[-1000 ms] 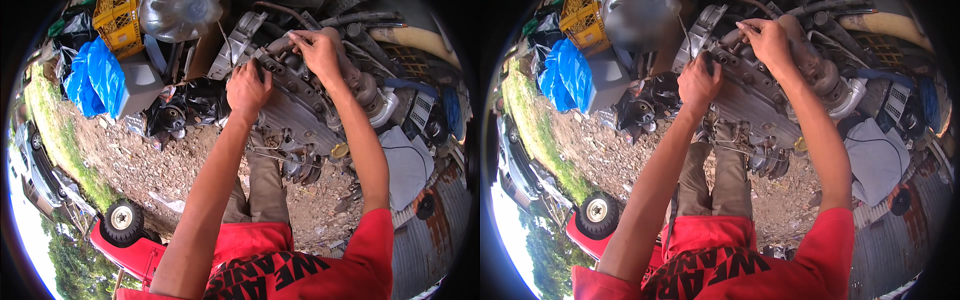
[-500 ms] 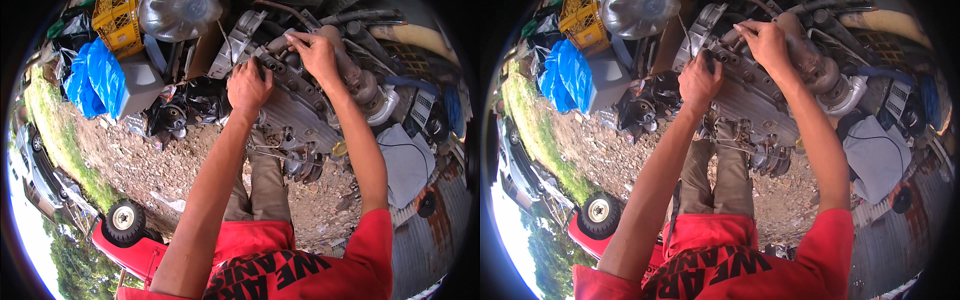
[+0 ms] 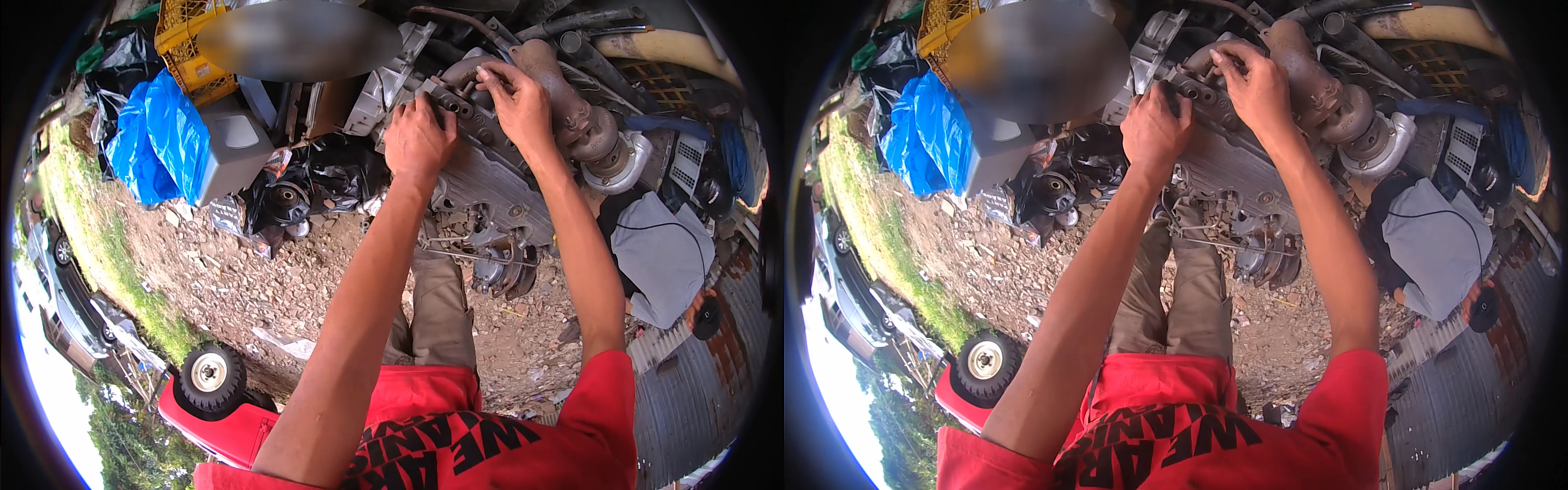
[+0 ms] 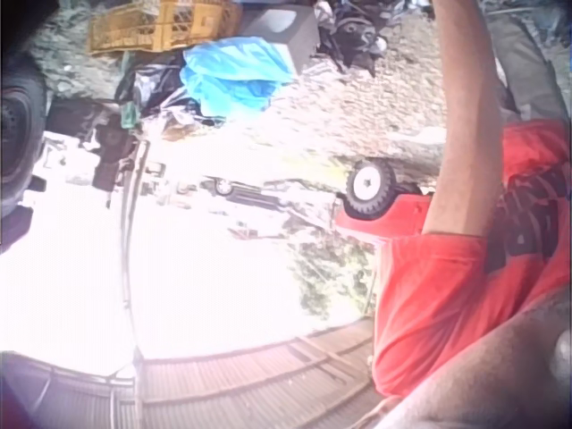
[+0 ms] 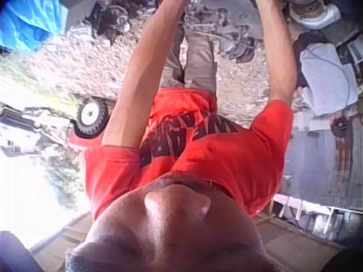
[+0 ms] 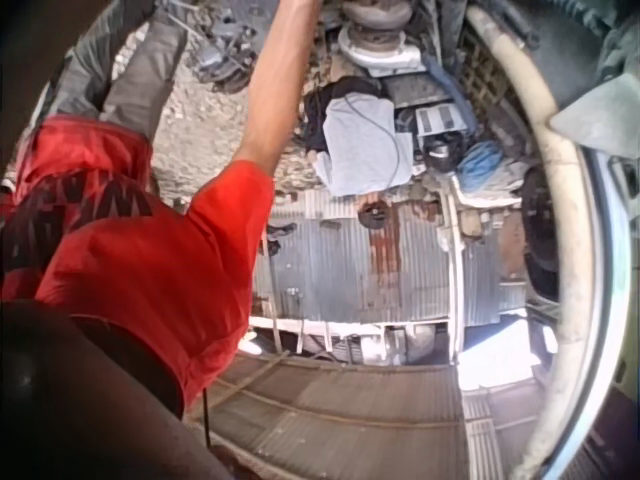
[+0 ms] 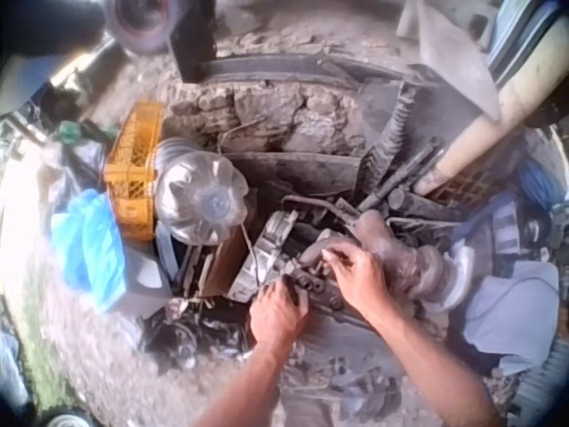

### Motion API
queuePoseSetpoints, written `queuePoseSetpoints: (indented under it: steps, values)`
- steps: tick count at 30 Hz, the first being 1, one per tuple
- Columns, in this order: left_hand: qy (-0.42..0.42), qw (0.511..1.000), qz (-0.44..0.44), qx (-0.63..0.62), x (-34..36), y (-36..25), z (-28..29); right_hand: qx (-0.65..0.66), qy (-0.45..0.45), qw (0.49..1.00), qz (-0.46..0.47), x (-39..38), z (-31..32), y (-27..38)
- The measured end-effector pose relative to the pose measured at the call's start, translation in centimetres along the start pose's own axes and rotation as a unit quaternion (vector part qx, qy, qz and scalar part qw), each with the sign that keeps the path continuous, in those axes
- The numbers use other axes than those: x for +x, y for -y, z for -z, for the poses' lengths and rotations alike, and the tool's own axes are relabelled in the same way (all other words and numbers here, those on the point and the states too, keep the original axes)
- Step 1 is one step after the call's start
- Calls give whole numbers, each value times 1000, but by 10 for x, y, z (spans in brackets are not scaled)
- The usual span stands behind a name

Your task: The person removes bolts from an exhaust manifold attached to a car engine using a wrench, then lifts the manifold off and places it on the ground.

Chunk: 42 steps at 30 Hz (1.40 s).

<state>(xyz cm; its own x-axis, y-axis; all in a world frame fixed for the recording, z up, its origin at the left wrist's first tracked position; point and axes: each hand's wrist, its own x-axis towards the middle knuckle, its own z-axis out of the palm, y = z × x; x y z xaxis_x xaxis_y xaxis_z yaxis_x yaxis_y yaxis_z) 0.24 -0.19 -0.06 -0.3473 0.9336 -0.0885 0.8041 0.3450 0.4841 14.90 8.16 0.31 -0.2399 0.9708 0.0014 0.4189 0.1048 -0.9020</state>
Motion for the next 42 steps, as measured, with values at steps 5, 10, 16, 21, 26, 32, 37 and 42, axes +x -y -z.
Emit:
queuePoseSetpoints:
  steps: [5, 10, 16, 21, 26, 32, 37, 42]
  values:
    - [10, 1000, 4, -5, -1, 2, -2, 8, 19, 1000, 24, -14, 7, -7]
    - [6, 1000, 11, -11, 0, 2, -2, 7, 77, 997, 3, -19, 12, 5]
    - [17, 1000, 13, -8, 2, 1, -1, 59, 75, 995, 10, -20, -1, -1]
    - [22, 1000, 11, 4, 1, 0, 0, 75, 102, 992, -23, -27, -4, 3]
    - [12, 1000, 12, -6, 0, 0, 0, 40, 114, 992, -29, -21, -7, 3]
    - [-14, 1000, 4, 19, -2, 0, -4, -22, 150, 989, -3, -11, 1, 6]
    - [-27, 999, 4, 24, -4, 1, -6, 27, 159, 987, 23, -12, 7, 11]
    - [-61, 998, -5, 25, -2, 5, -9, 50, 157, 984, 66, -8, 4, 1]
